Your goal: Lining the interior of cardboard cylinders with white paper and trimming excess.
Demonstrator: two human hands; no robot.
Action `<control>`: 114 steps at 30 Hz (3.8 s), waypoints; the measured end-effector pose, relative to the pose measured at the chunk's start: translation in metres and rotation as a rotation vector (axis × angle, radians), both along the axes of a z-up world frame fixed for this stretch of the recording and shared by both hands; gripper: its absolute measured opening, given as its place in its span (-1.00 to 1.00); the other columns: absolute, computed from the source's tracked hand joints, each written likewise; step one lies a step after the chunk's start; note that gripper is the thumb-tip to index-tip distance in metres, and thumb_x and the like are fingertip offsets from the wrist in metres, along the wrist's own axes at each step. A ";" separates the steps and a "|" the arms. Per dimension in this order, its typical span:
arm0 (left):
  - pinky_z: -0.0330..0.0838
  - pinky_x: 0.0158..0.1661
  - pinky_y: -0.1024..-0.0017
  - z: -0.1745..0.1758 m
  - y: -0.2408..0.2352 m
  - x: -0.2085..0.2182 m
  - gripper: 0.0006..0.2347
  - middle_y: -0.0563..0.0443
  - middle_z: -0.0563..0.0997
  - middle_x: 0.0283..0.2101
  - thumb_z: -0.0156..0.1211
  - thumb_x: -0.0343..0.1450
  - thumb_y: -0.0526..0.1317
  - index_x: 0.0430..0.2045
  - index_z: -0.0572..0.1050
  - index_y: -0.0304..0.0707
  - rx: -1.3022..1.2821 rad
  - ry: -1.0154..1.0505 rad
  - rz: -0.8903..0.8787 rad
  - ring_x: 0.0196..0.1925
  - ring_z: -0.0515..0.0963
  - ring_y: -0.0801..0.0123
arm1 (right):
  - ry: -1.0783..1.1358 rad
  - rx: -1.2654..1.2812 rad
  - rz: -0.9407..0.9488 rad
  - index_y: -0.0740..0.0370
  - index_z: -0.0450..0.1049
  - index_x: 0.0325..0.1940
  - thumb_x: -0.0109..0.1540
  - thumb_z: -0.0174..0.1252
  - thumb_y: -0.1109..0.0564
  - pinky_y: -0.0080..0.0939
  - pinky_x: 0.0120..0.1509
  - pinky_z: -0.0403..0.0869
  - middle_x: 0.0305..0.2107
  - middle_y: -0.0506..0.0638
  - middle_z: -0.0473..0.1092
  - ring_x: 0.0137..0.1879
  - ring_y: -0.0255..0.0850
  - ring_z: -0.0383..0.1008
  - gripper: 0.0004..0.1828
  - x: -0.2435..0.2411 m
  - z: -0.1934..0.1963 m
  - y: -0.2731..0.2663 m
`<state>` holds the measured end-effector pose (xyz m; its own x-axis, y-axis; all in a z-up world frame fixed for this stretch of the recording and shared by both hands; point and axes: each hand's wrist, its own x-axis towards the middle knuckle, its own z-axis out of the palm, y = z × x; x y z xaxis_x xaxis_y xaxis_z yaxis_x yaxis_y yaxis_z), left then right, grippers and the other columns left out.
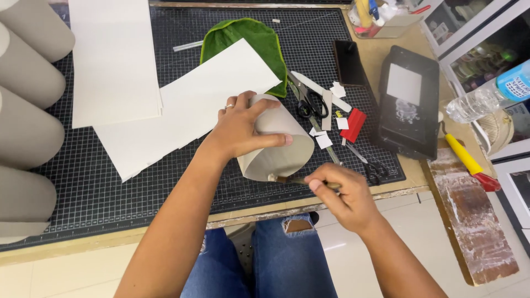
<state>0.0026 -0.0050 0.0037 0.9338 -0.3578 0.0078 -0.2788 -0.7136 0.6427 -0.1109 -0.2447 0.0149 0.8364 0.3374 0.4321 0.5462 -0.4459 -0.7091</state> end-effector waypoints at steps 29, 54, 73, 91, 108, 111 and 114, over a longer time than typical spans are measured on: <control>0.17 0.22 -0.15 -0.002 -0.006 0.000 -0.21 -0.30 0.29 0.36 0.22 0.07 0.48 0.21 0.45 0.27 0.018 0.000 0.017 0.39 0.25 -0.26 | 0.207 0.238 -0.188 0.26 0.56 -0.40 0.28 0.16 0.15 -0.27 -0.48 0.47 -0.70 0.14 0.48 -0.61 -0.22 0.42 -0.80 -0.006 -0.045 -0.008; 0.20 0.19 -0.14 0.003 -0.016 0.017 -0.17 -0.31 0.31 0.35 0.13 0.08 0.58 0.21 0.45 0.28 0.067 0.053 0.027 0.38 0.26 -0.25 | -0.123 -0.269 -0.077 0.28 0.54 -0.27 0.32 0.15 0.17 0.01 -0.32 0.53 -0.57 0.21 0.49 -0.43 0.12 0.55 -0.85 0.045 -0.042 0.015; -0.09 0.35 -0.10 0.029 -0.011 0.005 -0.26 -0.08 0.12 0.42 0.11 0.13 0.38 0.27 0.35 0.35 0.014 0.268 0.050 0.47 0.01 0.00 | -0.172 -0.480 -0.924 0.32 0.55 -0.03 0.51 0.05 -0.01 0.28 0.01 0.39 -0.22 0.33 0.55 -0.09 0.37 0.51 -0.67 0.179 -0.107 -0.295; 0.08 0.32 0.14 0.027 0.004 0.012 -0.32 0.07 0.27 0.31 0.13 0.14 0.32 0.22 0.39 0.34 -0.139 0.339 0.112 0.37 0.15 0.13 | -0.175 0.695 -0.693 0.01 0.40 -0.29 0.37 0.03 0.28 -0.27 -0.46 0.26 -0.46 0.13 0.38 -0.52 -0.18 0.30 -0.80 0.056 -0.020 -0.196; 0.15 0.32 -0.22 -0.018 0.035 0.016 -0.31 -0.38 0.22 0.38 0.25 0.20 0.33 0.27 0.38 0.32 -0.308 0.211 0.080 0.43 0.16 -0.40 | -0.116 -0.071 -0.107 0.11 0.61 -0.06 0.36 0.16 0.05 -0.07 -0.13 0.59 -0.39 0.11 0.59 -0.19 0.03 0.63 -0.83 0.061 -0.068 0.083; 0.11 0.35 -0.18 -0.021 0.040 0.020 -0.30 -0.36 0.20 0.39 0.24 0.20 0.33 0.28 0.36 0.29 -0.316 0.218 0.077 0.45 0.14 -0.37 | -0.163 -0.202 -0.077 0.15 0.61 -0.11 0.38 0.11 0.06 -0.04 -0.15 0.58 -0.43 0.15 0.56 -0.22 0.06 0.62 -0.80 0.069 -0.071 0.082; 0.08 0.38 -0.13 -0.020 0.041 0.017 -0.31 -0.38 0.18 0.40 0.22 0.23 0.31 0.30 0.34 0.23 -0.343 0.239 0.068 0.48 0.09 -0.35 | -0.167 -0.211 -0.074 0.20 0.60 -0.13 0.38 0.10 0.07 -0.04 -0.20 0.57 -0.46 0.17 0.54 -0.25 0.08 0.61 -0.79 0.070 -0.059 0.080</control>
<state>0.0196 0.0357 -0.0167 0.9450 -0.3101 -0.1043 -0.0528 -0.4590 0.8868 -0.0406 -0.1652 -0.0442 0.7852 0.3756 0.4923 0.6082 -0.6171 -0.4994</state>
